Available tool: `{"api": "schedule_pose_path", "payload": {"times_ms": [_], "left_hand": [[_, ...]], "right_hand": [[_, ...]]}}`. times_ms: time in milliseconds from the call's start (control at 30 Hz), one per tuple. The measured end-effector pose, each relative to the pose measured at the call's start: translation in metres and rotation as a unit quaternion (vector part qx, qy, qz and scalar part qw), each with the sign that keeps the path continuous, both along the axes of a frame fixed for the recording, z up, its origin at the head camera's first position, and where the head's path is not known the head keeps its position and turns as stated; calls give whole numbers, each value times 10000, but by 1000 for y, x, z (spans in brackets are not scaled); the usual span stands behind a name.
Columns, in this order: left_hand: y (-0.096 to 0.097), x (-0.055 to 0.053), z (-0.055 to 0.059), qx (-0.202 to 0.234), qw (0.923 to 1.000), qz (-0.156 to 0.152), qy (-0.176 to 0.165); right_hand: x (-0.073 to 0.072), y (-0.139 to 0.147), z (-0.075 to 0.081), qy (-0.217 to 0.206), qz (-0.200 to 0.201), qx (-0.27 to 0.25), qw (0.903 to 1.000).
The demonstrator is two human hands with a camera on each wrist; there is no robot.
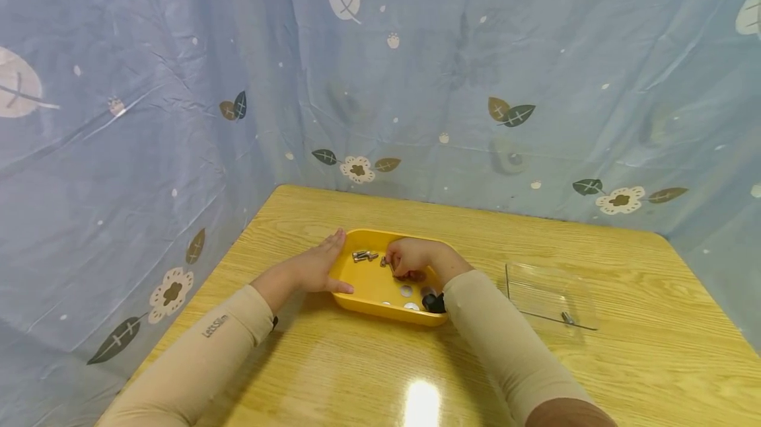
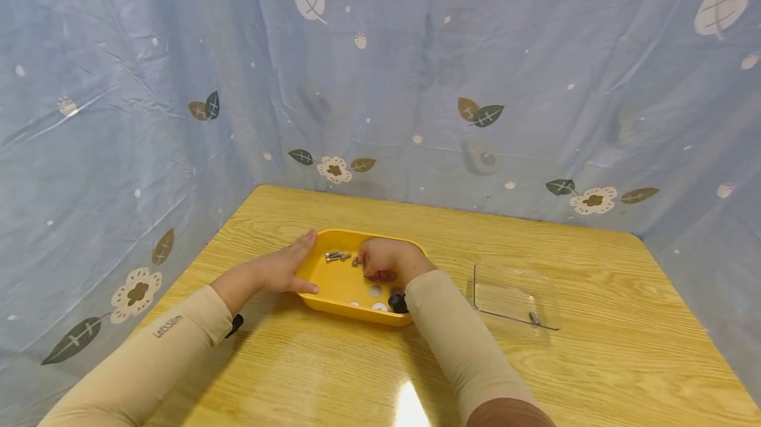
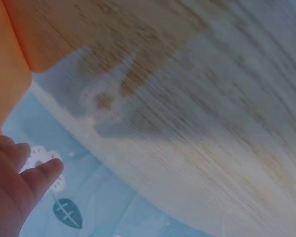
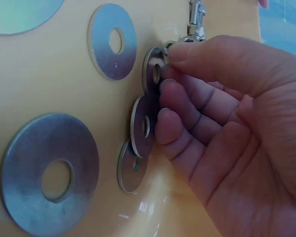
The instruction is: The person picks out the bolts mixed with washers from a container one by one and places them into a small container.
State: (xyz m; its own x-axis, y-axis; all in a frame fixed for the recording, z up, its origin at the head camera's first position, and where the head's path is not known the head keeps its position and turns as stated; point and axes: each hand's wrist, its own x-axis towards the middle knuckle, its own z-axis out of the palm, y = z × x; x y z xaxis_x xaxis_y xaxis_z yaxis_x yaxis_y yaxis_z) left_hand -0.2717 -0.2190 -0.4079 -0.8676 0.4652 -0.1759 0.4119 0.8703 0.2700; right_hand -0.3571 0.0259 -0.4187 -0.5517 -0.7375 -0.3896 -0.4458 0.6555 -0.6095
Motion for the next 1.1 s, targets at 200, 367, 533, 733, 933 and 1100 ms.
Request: {"api": "schedule_pose_path", "payload": {"times_ms": [200,367,533,733,933,1100], "left_hand": [[-1,2,1,80,10000,-15,-2],[0,2,1,90,10000,-26,-26],[2,0,1,75,10000,-22,-35],[2,-1,3,53,9999,-18,-85],[1,-2,2,-14,9999,-106,-7],[2,-2,0,6,9999,-107,-38]], "right_hand": [[-1,-1,10,299,184,230,9991],[-2,4,20,348,256,-210,9988],[-1,12,33,131,186,-775,9967],[0,21,46,-115,88,-1104,9938],[-1,34,54,-194,3,-1388,9901],[-2,48,62,-259,-35,-1560,9874]]}}
